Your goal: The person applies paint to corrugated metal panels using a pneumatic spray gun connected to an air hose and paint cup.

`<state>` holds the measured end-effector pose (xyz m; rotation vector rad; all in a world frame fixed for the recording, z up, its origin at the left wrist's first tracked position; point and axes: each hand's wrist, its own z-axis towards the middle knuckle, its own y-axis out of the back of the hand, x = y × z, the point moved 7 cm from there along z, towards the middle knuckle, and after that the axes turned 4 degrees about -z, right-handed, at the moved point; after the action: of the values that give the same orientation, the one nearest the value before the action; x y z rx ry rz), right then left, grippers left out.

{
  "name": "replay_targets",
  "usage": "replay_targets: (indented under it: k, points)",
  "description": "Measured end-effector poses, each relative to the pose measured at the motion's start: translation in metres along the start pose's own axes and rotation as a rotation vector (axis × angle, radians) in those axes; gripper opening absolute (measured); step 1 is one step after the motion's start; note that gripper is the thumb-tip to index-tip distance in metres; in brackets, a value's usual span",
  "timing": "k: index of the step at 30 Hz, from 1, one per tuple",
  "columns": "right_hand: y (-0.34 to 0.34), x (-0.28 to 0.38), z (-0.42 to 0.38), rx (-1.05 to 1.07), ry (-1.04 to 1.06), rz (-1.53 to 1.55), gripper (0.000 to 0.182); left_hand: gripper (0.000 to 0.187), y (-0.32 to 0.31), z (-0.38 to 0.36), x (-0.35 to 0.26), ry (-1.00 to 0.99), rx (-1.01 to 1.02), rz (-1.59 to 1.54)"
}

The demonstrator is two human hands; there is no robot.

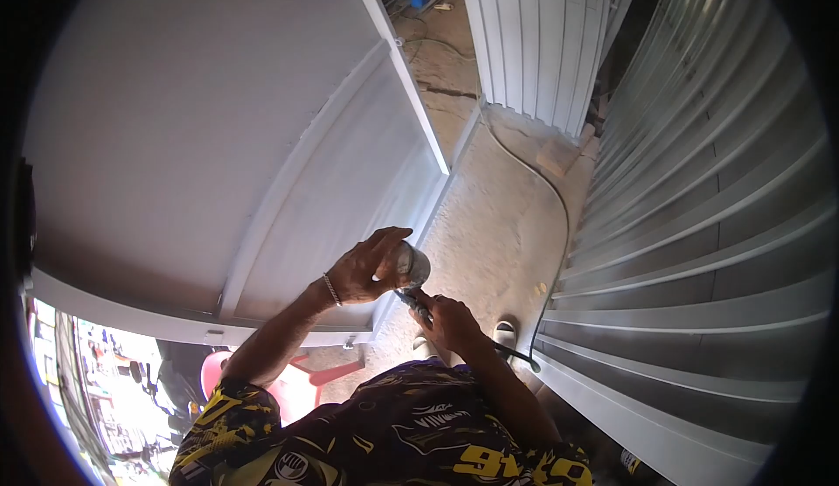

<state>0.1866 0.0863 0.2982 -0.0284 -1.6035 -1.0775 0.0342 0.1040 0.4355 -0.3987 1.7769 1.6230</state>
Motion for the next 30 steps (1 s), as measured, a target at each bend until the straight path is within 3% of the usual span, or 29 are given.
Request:
replay_targets:
  k: [7, 11, 13, 14, 15, 16, 17, 19, 22, 24, 25, 30]
  points:
    - [0.02, 0.027, 0.015, -0.178, 0.025, 0.068, 0.035, 0.08, -0.007, -0.001, -0.018, 0.132, -0.379, 0.496]
    - [0.029, 0.027, 0.036, -0.39, 0.025, 0.142, 0.033, 0.083, 0.011, -0.03, -0.017, 0.272, -0.796, 0.215]
    - [0.045, 0.027, 0.047, -0.336, -0.073, 0.172, 0.04, 0.075, -0.012, -0.045, 0.015, 0.351, -0.991, 0.05]
    - [0.049, 0.032, 0.054, -0.366, -0.058, 0.163, 0.04, 0.077, -0.04, -0.048, 0.041, 0.427, -0.948, -0.209]
    - [0.053, 0.034, 0.06, -0.395, -0.043, 0.151, 0.04, 0.083, -0.08, -0.044, 0.073, 0.517, -0.75, -0.549]
    - [0.048, 0.023, 0.067, -0.329, -0.172, 0.134, 0.038, 0.086, -0.12, -0.036, 0.083, 0.579, -0.507, -1.11]
    - [0.053, 0.033, 0.07, -0.283, -0.26, 0.176, 0.039, 0.082, -0.14, -0.034, 0.079, 0.588, -0.413, -1.301]
    - [0.052, 0.034, 0.08, -0.361, -0.196, 0.104, 0.041, 0.074, -0.157, -0.031, 0.064, 0.481, -0.413, -1.437]
    - [0.048, 0.035, 0.085, -0.347, -0.21, -0.041, 0.047, 0.07, -0.161, -0.025, 0.061, 0.489, -0.533, -1.601]
    - [0.042, 0.032, 0.083, -0.353, -0.203, -0.114, 0.05, 0.065, -0.151, -0.03, 0.061, 0.472, -0.51, -1.274]
    - [0.041, 0.032, 0.084, -0.359, -0.198, -0.149, 0.052, 0.061, -0.163, -0.028, 0.069, 0.462, -0.511, -1.35]
    - [0.029, 0.021, 0.085, -0.161, -0.296, -0.255, 0.055, 0.059, -0.188, -0.032, 0.084, 0.512, -0.619, -1.547]
